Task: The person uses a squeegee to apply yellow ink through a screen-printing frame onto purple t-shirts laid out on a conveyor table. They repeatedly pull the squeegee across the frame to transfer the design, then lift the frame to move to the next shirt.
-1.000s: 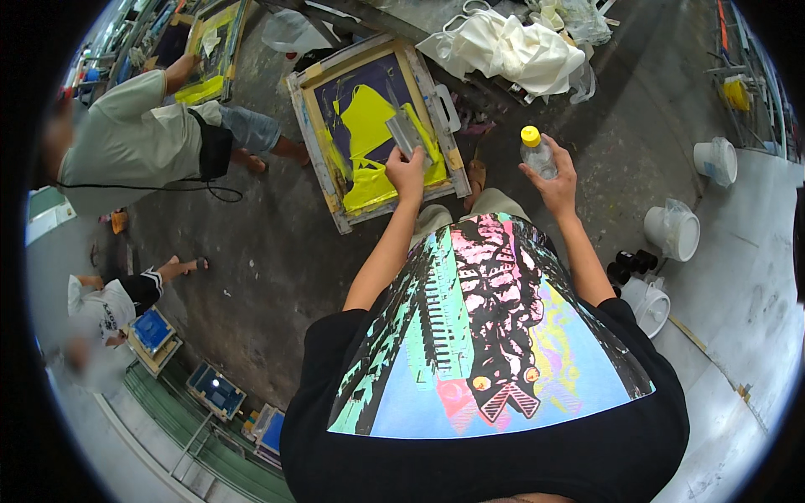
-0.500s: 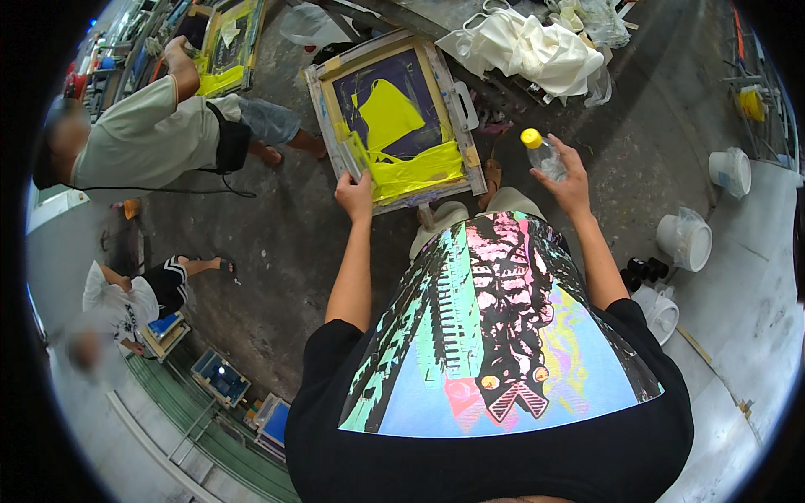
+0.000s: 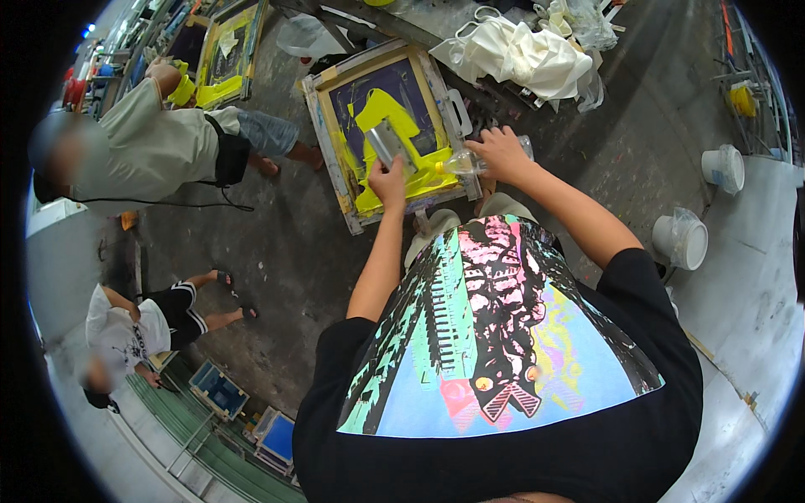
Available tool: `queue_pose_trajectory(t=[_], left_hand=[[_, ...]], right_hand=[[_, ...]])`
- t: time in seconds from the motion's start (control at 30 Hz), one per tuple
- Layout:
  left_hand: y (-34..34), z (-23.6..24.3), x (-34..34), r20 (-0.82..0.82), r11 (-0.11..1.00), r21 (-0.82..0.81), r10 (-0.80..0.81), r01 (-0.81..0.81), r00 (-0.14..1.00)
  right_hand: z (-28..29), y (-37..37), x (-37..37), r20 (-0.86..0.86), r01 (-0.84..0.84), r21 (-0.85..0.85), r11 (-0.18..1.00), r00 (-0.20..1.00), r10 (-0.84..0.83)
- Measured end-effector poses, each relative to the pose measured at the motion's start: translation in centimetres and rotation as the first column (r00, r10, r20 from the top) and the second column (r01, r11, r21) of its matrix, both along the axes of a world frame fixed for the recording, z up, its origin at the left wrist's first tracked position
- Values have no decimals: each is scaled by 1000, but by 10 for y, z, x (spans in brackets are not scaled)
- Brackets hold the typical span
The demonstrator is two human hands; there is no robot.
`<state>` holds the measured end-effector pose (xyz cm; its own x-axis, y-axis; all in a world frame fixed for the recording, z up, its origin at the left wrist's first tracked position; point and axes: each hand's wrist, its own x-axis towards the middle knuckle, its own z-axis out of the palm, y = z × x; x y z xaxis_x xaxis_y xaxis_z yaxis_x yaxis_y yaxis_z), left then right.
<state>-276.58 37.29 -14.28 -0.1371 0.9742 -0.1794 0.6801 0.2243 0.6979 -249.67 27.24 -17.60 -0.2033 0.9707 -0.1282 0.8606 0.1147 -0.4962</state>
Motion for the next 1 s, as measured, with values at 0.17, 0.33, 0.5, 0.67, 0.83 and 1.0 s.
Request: queue_pose_trajectory(t=[0.17,0.33,0.5,0.67,0.83,1.0], left_hand=[[16,25,-51,-122,998,69,0,9,993],[22,51,-67,-145,992,124,-11,30,989],[14,44,-94,-376,987,127,-44,98,926],[-13,4,-57,-352,987,114,-71,118,933],[-25,-6,21,-88,999,-5,-43,43,995],[-43,-5,28,161,998,-41,-44,52,986]], right_hand=[[5,37,-32,179,-111,-8,994,978,111],[2,51,-51,213,-161,35,986,965,150],[0,43,-47,87,-85,71,994,993,78],[17,17,0,-57,86,-50,995,994,-89],[62,8,30,-418,376,-244,894,791,-447],[112,60,73,-767,489,-258,834,421,-484]])
